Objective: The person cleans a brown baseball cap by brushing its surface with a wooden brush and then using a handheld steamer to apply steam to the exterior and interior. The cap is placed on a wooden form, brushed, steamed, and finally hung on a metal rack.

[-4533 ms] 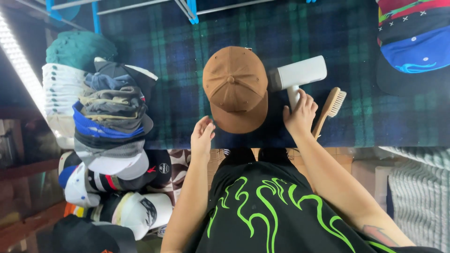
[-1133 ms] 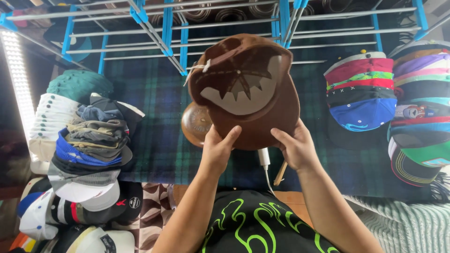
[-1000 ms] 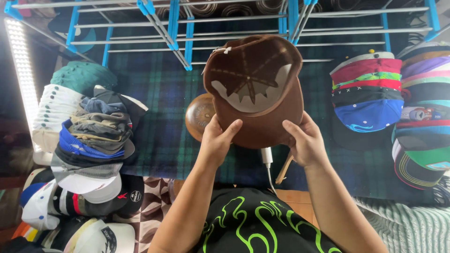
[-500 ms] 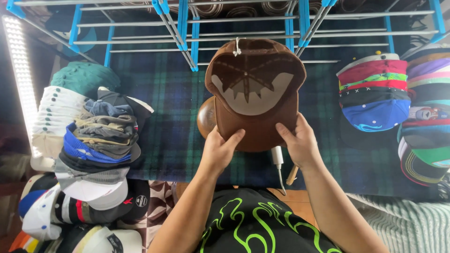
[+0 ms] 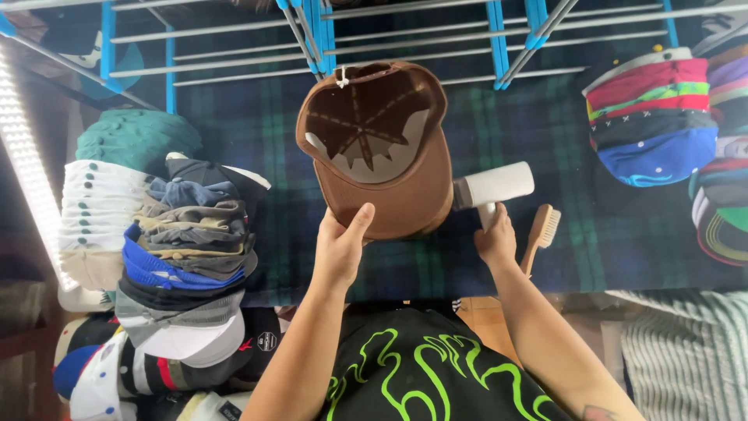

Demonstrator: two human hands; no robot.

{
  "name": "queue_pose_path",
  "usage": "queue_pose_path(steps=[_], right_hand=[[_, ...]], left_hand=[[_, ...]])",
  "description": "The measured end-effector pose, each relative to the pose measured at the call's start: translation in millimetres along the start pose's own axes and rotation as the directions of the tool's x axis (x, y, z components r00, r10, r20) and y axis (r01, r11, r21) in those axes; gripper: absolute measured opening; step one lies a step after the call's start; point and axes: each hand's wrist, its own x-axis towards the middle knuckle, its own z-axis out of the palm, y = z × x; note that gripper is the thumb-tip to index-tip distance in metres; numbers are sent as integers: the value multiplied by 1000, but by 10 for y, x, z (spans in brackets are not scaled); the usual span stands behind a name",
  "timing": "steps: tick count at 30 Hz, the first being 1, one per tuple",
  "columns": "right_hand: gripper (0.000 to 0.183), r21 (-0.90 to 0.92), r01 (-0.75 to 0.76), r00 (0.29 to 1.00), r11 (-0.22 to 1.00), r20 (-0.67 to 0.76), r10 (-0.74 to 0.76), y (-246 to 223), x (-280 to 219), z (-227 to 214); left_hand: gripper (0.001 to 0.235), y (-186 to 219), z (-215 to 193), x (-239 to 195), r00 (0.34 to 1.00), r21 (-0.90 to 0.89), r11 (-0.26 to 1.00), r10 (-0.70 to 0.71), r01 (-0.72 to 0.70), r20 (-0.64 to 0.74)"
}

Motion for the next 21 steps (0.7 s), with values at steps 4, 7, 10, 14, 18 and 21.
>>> queue_pose_path(steps=[4, 7, 10, 14, 18, 21], right_hand=[[73, -21, -43, 999, 999, -32, 42, -199, -140, -238], [67, 200, -74, 991, 977, -94, 94, -315, -449, -487], [55, 410, 105, 968, 906, -249, 1, -349, -801, -756], [7, 432, 373, 915, 821, -318, -249, -595, -1249, -1099], [11, 492, 490, 872, 720, -273, -407, -942, -1539, -1238], [15, 487, 582, 809, 652, -263, -526, -1183, -1597, -1182]], left_hand=[[31, -52, -216, 127, 999, -43, 999, -31, 32, 13], [28, -151, -426, 241, 999, -66, 997, -27, 28, 25], [30, -108, -489, 292, 999, -80, 997, -11, 14, 42], [29, -68, -481, 366, 996, -53, 999, 17, -13, 86], [34, -115, -402, 424, 990, -58, 998, 22, -14, 137], [35, -162, -315, 426, 988, -50, 999, 12, -4, 155]])
